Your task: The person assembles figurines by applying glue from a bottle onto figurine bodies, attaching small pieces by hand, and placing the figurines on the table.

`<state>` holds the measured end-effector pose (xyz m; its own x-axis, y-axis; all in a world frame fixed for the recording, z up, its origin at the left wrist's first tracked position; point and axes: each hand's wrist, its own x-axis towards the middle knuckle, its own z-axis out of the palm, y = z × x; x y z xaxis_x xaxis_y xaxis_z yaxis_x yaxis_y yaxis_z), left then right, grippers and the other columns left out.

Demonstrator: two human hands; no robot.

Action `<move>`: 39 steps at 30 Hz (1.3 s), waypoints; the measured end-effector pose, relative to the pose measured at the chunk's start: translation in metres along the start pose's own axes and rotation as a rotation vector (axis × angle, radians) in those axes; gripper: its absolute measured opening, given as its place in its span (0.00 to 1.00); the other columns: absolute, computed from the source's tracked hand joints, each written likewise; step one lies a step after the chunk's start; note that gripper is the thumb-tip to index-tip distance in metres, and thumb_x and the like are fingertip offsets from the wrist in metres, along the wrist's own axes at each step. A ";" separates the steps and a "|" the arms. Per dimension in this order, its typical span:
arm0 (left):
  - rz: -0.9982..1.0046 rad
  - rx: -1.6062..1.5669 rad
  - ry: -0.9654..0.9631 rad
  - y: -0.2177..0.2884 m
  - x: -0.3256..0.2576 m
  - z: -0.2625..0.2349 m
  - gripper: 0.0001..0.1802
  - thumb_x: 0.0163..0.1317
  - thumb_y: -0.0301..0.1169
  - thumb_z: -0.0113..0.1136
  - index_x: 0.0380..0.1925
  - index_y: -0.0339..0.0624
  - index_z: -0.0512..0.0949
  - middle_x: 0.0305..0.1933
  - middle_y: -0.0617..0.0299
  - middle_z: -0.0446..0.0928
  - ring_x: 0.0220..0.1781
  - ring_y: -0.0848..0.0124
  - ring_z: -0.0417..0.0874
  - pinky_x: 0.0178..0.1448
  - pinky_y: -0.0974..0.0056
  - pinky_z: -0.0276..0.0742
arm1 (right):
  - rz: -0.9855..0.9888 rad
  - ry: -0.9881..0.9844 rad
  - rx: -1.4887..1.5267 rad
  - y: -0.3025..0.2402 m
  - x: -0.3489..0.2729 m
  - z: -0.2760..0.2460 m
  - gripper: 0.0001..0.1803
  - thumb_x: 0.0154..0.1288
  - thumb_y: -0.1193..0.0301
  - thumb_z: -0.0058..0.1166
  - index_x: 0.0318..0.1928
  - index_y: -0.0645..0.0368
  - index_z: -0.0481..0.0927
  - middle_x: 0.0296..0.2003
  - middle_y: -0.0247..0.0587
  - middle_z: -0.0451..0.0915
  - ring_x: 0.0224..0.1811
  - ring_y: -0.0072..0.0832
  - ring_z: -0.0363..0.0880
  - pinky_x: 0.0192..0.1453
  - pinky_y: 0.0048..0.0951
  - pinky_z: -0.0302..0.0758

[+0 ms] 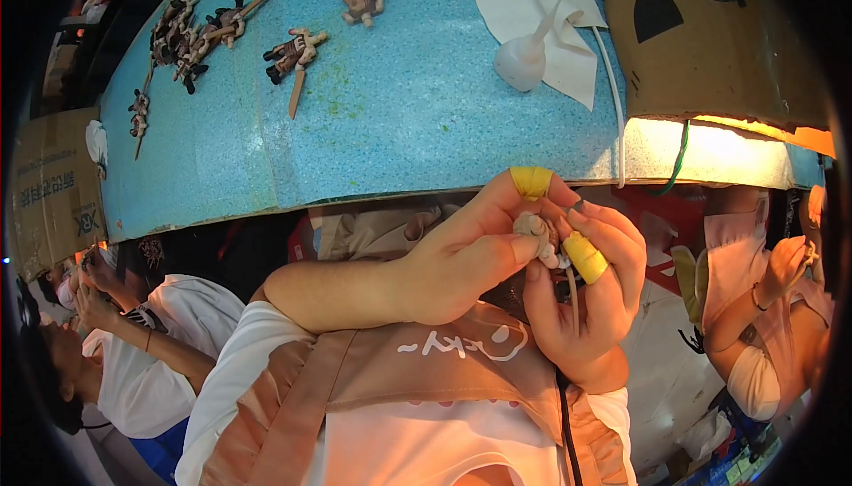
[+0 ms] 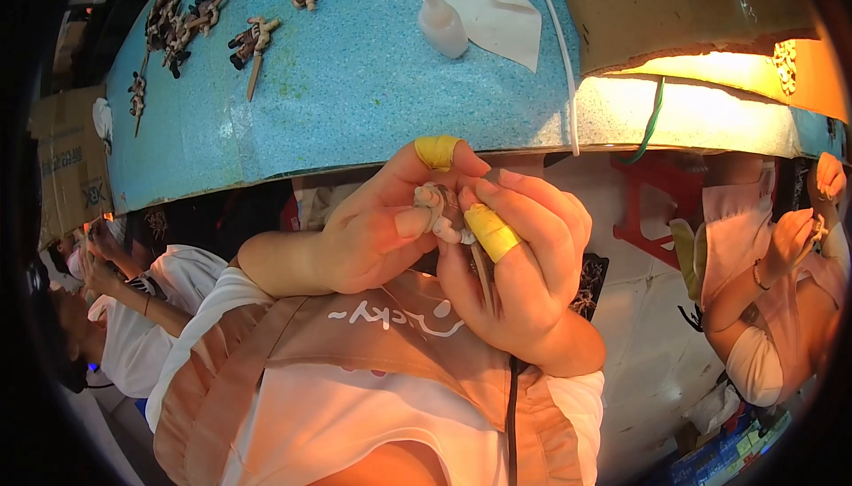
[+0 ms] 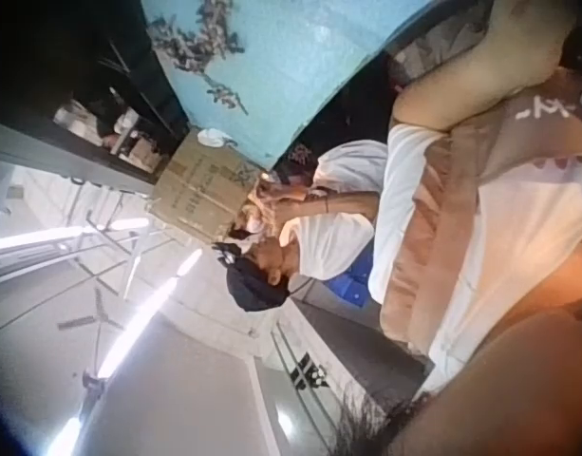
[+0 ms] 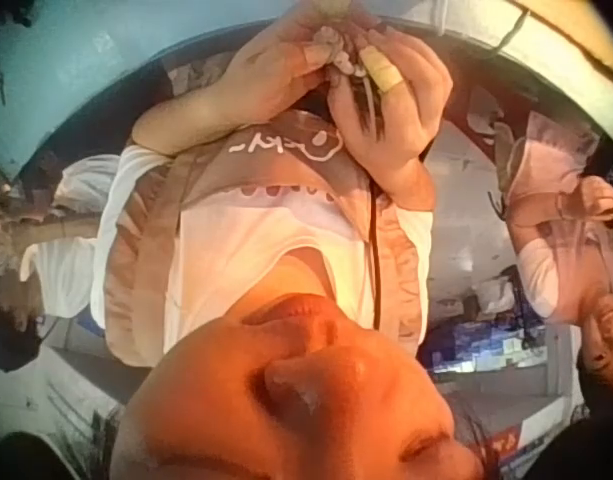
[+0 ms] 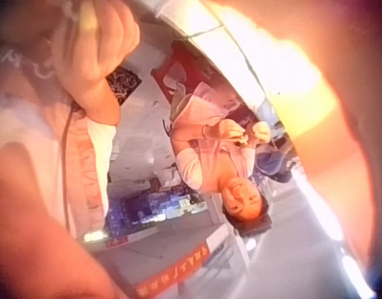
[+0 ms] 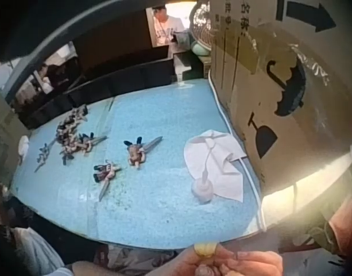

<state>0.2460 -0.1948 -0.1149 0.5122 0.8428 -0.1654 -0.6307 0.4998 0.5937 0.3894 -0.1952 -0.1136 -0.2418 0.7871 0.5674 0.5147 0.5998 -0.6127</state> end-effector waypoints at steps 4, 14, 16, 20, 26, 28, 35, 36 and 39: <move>-0.094 -0.130 0.007 -0.001 -0.003 -0.007 0.25 0.61 0.34 0.46 0.57 0.41 0.55 0.52 0.57 0.64 0.54 0.69 0.67 0.57 0.62 0.64 | 0.029 0.008 0.069 0.001 0.002 0.001 0.18 0.35 0.81 0.60 0.34 0.65 0.75 0.36 0.43 0.76 0.40 0.41 0.74 0.42 0.35 0.70; -0.139 -0.209 0.006 -0.001 0.002 -0.002 0.27 0.60 0.34 0.46 0.58 0.40 0.53 0.53 0.55 0.65 0.54 0.66 0.68 0.58 0.58 0.65 | 0.135 -0.009 0.211 0.005 0.002 -0.004 0.20 0.36 0.81 0.60 0.36 0.64 0.72 0.34 0.45 0.76 0.40 0.44 0.72 0.45 0.40 0.72; -0.116 -0.240 -0.001 -0.001 0.003 -0.002 0.28 0.60 0.34 0.47 0.58 0.40 0.52 0.53 0.55 0.65 0.55 0.65 0.68 0.58 0.58 0.65 | 0.126 -0.032 0.200 0.007 0.003 -0.005 0.20 0.37 0.82 0.59 0.37 0.64 0.72 0.34 0.45 0.76 0.39 0.43 0.72 0.45 0.40 0.72; -0.120 -0.227 -0.047 0.001 0.003 0.001 0.28 0.60 0.33 0.47 0.58 0.40 0.52 0.54 0.54 0.64 0.55 0.65 0.67 0.58 0.58 0.65 | 0.096 0.004 0.237 0.006 0.004 -0.004 0.20 0.37 0.82 0.59 0.36 0.64 0.72 0.34 0.45 0.76 0.39 0.43 0.72 0.45 0.40 0.72; -0.142 -0.306 -0.003 0.006 0.006 -0.001 0.26 0.53 0.19 0.38 0.55 0.43 0.56 0.54 0.57 0.60 0.54 0.71 0.64 0.57 0.66 0.62 | 0.120 -0.011 0.213 0.009 0.004 0.000 0.17 0.37 0.81 0.58 0.34 0.63 0.74 0.33 0.42 0.75 0.39 0.43 0.72 0.45 0.38 0.71; -0.123 -0.274 0.003 -0.003 -0.006 0.005 0.26 0.53 0.19 0.38 0.55 0.43 0.56 0.54 0.58 0.61 0.53 0.72 0.65 0.56 0.67 0.62 | 0.110 -0.035 0.187 -0.003 -0.002 -0.006 0.17 0.36 0.82 0.58 0.34 0.63 0.74 0.34 0.43 0.75 0.39 0.43 0.72 0.46 0.38 0.70; -0.087 0.128 -0.010 0.032 -0.008 -0.016 0.22 0.58 0.26 0.44 0.54 0.42 0.57 0.46 0.59 0.69 0.44 0.74 0.70 0.44 0.71 0.67 | 0.119 -0.077 0.289 -0.002 0.002 -0.001 0.26 0.38 0.76 0.64 0.43 0.65 0.71 0.45 0.50 0.69 0.45 0.44 0.70 0.50 0.38 0.69; -0.147 0.257 0.026 0.050 -0.009 -0.021 0.20 0.60 0.27 0.43 0.53 0.40 0.57 0.41 0.62 0.72 0.40 0.77 0.71 0.38 0.73 0.68 | 0.256 -0.033 0.465 -0.005 0.002 0.000 0.30 0.39 0.74 0.65 0.46 0.66 0.70 0.49 0.53 0.65 0.47 0.44 0.69 0.51 0.39 0.69; -0.172 0.776 0.200 0.110 0.000 -0.037 0.15 0.60 0.36 0.48 0.45 0.42 0.68 0.33 0.63 0.75 0.28 0.77 0.74 0.26 0.74 0.68 | 0.107 -0.184 0.349 0.004 0.007 -0.008 0.36 0.40 0.67 0.67 0.51 0.67 0.67 0.54 0.57 0.59 0.53 0.44 0.65 0.53 0.40 0.67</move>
<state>0.1548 -0.1325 -0.0790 0.4050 0.8233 -0.3977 0.0679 0.4066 0.9111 0.3966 -0.1886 -0.1080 -0.3614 0.8415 0.4016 0.2424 0.5007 -0.8310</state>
